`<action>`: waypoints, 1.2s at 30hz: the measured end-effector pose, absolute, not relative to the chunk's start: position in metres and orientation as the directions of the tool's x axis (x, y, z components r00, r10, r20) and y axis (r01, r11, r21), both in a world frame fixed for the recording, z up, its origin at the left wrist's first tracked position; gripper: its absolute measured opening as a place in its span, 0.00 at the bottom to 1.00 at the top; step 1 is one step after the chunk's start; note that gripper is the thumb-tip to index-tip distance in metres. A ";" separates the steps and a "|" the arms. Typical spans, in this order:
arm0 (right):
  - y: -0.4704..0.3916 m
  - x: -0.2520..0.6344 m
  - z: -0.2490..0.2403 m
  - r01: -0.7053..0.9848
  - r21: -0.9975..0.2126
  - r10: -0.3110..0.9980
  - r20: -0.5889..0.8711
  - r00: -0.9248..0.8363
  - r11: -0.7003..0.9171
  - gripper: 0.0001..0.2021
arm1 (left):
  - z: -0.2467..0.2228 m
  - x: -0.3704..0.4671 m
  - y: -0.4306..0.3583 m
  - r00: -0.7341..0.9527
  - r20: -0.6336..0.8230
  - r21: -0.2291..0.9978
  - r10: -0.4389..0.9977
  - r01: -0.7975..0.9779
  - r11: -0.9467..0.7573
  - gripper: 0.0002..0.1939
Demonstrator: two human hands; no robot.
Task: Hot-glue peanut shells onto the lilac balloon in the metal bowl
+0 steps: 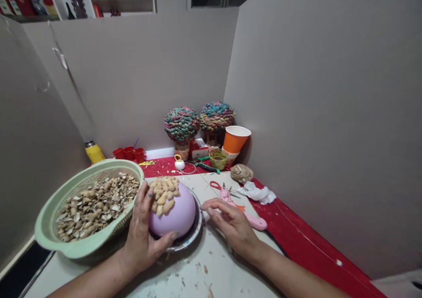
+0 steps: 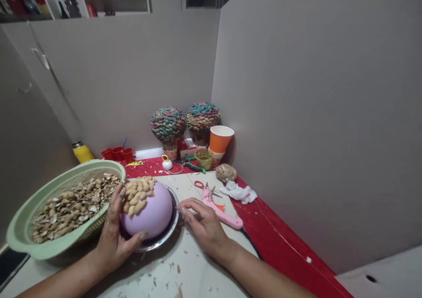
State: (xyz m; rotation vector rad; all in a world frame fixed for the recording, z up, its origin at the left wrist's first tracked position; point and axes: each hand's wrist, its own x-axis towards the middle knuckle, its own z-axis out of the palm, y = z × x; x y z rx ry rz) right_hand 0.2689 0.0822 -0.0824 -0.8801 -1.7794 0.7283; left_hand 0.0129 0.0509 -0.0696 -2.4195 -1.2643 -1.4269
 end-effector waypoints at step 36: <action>0.050 0.261 -0.073 0.236 -0.417 0.476 0.695 -0.540 0.877 0.19 | -0.064 0.045 0.002 0.548 0.734 0.021 0.400 0.571 -0.821 0.23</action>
